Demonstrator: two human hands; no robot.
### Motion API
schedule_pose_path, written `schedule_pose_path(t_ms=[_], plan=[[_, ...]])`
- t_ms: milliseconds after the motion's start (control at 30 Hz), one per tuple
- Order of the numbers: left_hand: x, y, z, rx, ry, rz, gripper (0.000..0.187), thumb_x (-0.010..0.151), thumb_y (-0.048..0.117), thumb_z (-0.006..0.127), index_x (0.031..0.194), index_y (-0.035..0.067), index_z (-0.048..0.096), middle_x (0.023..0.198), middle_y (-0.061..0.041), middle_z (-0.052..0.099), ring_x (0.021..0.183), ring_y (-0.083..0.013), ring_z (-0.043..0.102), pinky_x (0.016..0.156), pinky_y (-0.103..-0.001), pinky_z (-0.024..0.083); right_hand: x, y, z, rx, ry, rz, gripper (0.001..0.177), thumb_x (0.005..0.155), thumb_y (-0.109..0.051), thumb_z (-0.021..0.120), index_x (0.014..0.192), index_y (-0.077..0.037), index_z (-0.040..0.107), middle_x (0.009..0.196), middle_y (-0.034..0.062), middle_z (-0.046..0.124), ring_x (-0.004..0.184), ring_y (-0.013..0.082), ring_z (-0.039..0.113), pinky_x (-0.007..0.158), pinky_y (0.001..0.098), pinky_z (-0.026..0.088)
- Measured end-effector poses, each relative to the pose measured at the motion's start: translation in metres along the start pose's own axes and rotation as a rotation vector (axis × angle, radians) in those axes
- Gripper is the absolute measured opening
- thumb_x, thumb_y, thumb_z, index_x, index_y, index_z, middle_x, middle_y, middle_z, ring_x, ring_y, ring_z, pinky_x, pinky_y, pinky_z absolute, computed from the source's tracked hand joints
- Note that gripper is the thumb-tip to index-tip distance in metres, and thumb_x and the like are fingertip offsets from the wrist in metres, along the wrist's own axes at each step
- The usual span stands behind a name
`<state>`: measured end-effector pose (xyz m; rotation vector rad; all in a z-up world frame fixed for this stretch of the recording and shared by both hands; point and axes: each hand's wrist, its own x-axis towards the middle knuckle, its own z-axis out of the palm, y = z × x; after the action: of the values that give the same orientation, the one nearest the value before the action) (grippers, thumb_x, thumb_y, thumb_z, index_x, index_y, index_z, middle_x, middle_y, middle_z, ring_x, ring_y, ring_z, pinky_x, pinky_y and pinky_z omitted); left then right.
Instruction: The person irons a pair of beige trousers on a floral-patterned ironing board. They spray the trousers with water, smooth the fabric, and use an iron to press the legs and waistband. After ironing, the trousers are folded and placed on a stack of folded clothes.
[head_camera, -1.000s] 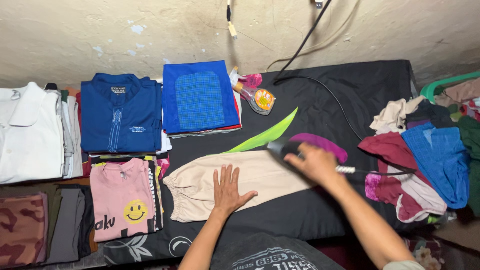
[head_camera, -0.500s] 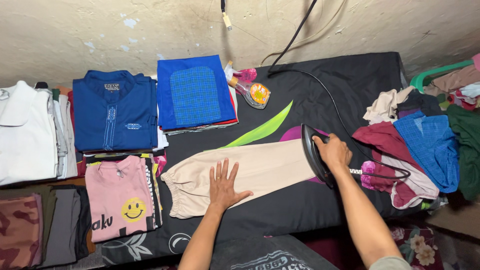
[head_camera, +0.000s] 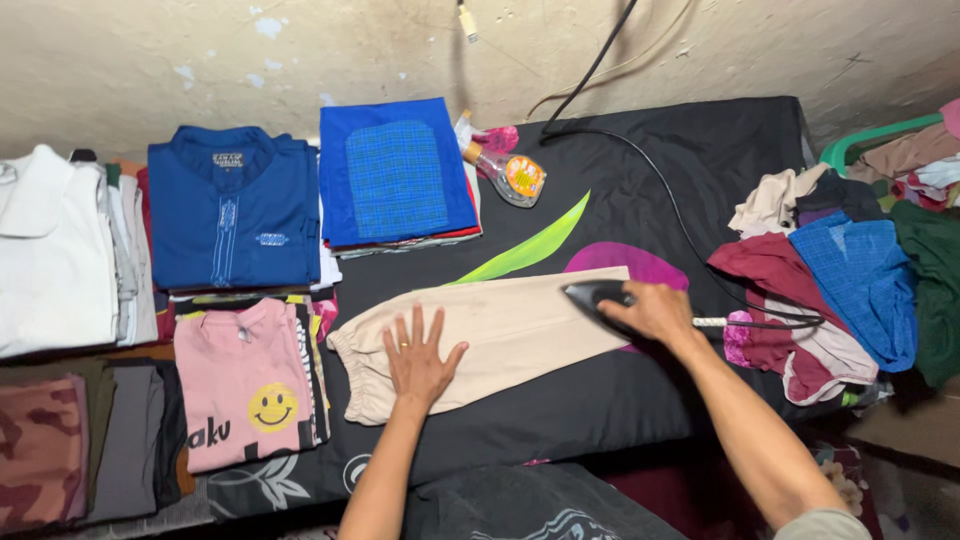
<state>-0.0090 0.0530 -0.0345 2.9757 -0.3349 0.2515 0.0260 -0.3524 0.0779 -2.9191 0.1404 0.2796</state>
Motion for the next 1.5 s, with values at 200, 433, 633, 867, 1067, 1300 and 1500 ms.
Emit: schedule_pose_path(t_ms=[200,433,633,867,1067,1300,1500], plan=[[0.005,-0.016,-0.016,-0.181,-0.216,-0.094,0.107,0.069,0.087,0.061,0.156,0.031,0.036,0.166,-0.014,0.021,0.151,-0.0455,0.015,0.118,-0.066,0.004,-0.016,-0.046,0.026,-0.105,0.018,-0.395,0.054,0.075,-0.064,0.076,0.089,-0.011,0.077,0.073,0.0132,0.075,0.068,0.0329,0.074,0.062,0.0450,0.059],[0.002,-0.029,-0.049,-0.093,-0.374,-0.096,0.118,0.066,0.091,0.061,0.160,0.028,0.026,0.168,-0.018,0.014,0.154,-0.0443,0.004,0.120,-0.063,-0.004,0.003,-0.049,0.006,-0.062,0.000,-0.200,0.057,0.072,-0.062,0.078,0.092,-0.010,0.078,0.076,0.0148,0.076,0.072,0.0346,0.075,0.060,0.0489,0.058],[0.014,-0.034,-0.071,-0.027,-0.550,-0.117,0.136,0.061,0.092,0.064,0.164,0.022,0.010,0.170,-0.019,0.006,0.155,-0.0439,-0.002,0.119,-0.063,-0.007,0.011,-0.133,0.030,-0.063,-0.017,-0.304,0.056,0.076,-0.064,0.074,0.095,-0.011,0.078,0.079,0.0153,0.076,0.074,0.0366,0.075,0.070,0.0500,0.059],[0.018,-0.042,-0.079,-0.008,-0.589,-0.111,0.148,0.056,0.093,0.067,0.165,0.012,0.008,0.170,-0.018,0.003,0.155,-0.0400,-0.004,0.120,-0.060,-0.009,0.039,-0.198,0.044,-0.013,0.014,-0.344,0.058,0.079,-0.062,0.073,0.105,-0.010,0.077,0.080,0.0194,0.075,0.076,0.0376,0.074,0.070,0.0493,0.059],[-0.007,-0.088,-0.082,0.025,0.073,-0.113,0.097,0.079,0.072,0.068,0.150,0.013,0.041,0.158,-0.023,0.036,0.146,-0.0450,0.030,0.118,-0.063,0.017,0.025,-0.132,0.015,-0.121,-0.073,-0.357,0.059,0.075,-0.066,0.073,0.095,-0.011,0.078,0.076,0.0168,0.075,0.073,0.0368,0.074,0.068,0.0502,0.058],[-0.013,-0.114,-0.078,-0.253,0.012,-0.594,0.054,0.084,0.053,0.076,0.112,0.009,0.061,0.113,-0.017,0.062,0.114,-0.0393,0.055,0.097,-0.054,0.039,0.026,-0.193,0.027,-0.036,-0.053,-0.483,0.056,0.075,-0.065,0.073,0.094,-0.012,0.078,0.078,0.0201,0.075,0.077,0.0387,0.074,0.072,0.0503,0.058],[-0.010,-0.113,-0.055,-0.437,0.034,-0.644,0.037,0.090,0.039,0.069,0.108,0.008,0.056,0.104,-0.020,0.068,0.102,-0.0428,0.063,0.088,-0.054,0.046,0.039,-0.305,0.055,-0.056,-0.198,-0.518,0.059,0.082,-0.064,0.069,0.100,-0.008,0.075,0.080,0.0188,0.074,0.078,0.0367,0.074,0.071,0.0486,0.057]])
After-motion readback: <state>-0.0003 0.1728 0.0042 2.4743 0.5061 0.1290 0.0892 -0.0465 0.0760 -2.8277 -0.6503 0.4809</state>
